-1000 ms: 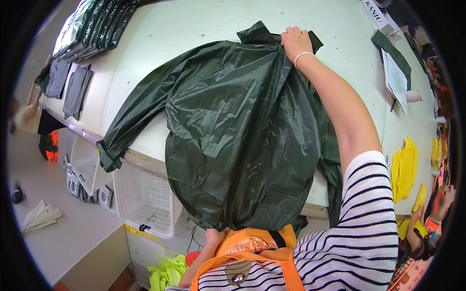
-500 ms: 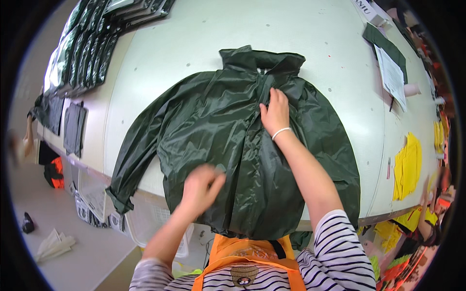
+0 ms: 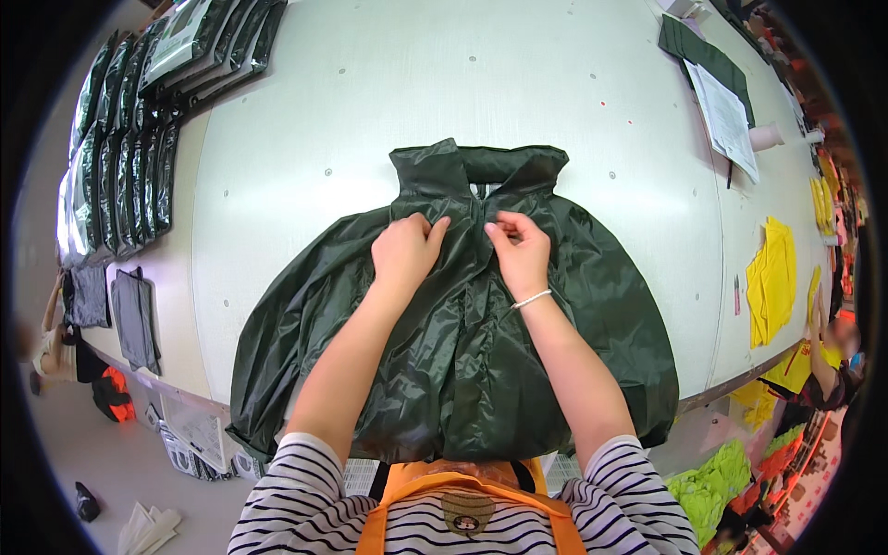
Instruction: The person unfolds a dark green jacket on a white table, smooths the fabric, zips the front, and folds the garment into a compact rectangle. The folded jacket is placed into a clear plastic bag and set aside on the table.
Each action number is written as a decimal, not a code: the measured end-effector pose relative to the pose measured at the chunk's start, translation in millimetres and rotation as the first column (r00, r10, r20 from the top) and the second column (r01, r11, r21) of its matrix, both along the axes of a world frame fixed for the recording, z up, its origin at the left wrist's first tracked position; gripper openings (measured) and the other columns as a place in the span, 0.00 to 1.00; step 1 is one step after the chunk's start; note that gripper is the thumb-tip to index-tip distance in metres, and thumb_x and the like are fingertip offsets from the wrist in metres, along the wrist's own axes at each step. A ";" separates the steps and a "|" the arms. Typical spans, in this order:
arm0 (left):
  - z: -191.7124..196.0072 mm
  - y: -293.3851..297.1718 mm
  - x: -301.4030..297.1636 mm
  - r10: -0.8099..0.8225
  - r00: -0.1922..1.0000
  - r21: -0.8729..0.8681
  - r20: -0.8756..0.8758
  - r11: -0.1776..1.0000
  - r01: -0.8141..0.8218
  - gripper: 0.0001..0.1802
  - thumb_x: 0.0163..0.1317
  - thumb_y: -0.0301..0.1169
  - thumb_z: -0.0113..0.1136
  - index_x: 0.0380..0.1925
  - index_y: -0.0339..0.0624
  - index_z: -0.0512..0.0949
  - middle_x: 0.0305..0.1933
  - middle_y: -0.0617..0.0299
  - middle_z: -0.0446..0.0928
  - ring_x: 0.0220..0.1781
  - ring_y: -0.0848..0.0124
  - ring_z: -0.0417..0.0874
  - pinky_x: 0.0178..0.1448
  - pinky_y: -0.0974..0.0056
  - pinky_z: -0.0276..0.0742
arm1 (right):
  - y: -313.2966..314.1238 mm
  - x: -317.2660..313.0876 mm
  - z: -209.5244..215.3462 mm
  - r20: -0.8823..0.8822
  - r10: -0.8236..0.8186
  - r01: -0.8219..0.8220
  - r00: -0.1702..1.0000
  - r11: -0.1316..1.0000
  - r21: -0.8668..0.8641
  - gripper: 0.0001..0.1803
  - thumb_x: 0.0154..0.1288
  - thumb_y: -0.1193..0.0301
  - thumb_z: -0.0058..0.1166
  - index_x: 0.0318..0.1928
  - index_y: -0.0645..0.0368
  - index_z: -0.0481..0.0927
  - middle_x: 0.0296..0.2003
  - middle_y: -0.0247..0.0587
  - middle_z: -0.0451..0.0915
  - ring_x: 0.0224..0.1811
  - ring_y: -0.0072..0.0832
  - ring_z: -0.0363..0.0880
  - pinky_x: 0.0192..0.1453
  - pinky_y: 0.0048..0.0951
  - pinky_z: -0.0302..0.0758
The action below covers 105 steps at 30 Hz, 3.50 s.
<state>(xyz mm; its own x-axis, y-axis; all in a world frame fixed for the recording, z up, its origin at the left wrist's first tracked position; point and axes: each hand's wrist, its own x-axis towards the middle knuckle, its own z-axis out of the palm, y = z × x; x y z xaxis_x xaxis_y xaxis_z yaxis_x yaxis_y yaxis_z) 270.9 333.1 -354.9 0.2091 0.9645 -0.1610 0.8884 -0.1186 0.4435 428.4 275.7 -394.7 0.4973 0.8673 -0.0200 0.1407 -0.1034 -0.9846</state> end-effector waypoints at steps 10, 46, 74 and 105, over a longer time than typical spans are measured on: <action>-23.2 59.2 34.7 -0.066 0.987 -0.095 -0.145 0.994 0.052 0.26 0.54 0.53 0.62 0.24 0.37 0.81 0.27 0.50 0.81 0.32 0.53 0.84 0.35 0.57 0.79 | 38.0 -17.1 -10.5 0.426 0.082 -0.059 0.901 0.996 -0.068 0.10 0.52 0.76 0.62 0.36 0.65 0.81 0.28 0.43 0.79 0.25 0.33 0.78 0.35 0.30 0.77; -52.5 63.3 15.3 0.027 0.668 -0.352 0.743 0.866 0.356 0.16 0.70 0.36 0.48 0.24 0.40 0.69 0.19 0.67 0.69 0.20 0.80 0.71 0.27 0.72 0.68 | 53.3 -12.4 -28.4 -0.033 0.045 -0.047 0.998 0.997 -0.067 0.10 0.52 0.78 0.55 0.37 0.68 0.80 0.23 0.44 0.80 0.22 0.23 0.77 0.29 0.24 0.74; -58.3 64.8 9.2 0.099 0.582 -0.406 0.808 0.808 0.427 0.16 0.70 0.37 0.50 0.24 0.41 0.69 0.20 0.68 0.72 0.22 0.80 0.73 0.29 0.73 0.70 | 54.9 2.6 -5.7 0.346 0.150 -0.157 0.926 0.988 -0.008 0.05 0.57 0.76 0.60 0.33 0.64 0.83 0.24 0.38 0.79 0.21 0.25 0.75 0.29 0.24 0.72; -28.5 -32.1 -204.9 0.186 0.951 0.193 -0.245 0.971 -0.140 0.23 0.61 0.49 0.57 0.38 0.39 0.73 0.41 0.45 0.77 0.43 0.48 0.77 0.44 0.51 0.72 | -228.5 186.3 16.9 0.744 0.271 0.245 0.611 0.829 -0.503 0.24 0.63 0.59 0.56 0.52 0.61 0.71 0.48 0.60 0.75 0.53 0.57 0.70 0.55 0.49 0.68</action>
<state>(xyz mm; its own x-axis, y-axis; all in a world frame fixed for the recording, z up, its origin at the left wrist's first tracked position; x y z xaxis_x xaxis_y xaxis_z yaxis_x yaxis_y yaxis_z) 66.1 301.0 -383.4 0.0201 0.9996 -0.0176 0.9834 -0.0166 0.1805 614.7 47.2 -377.8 0.5318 0.8435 -0.0754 0.8016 -0.5301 -0.2766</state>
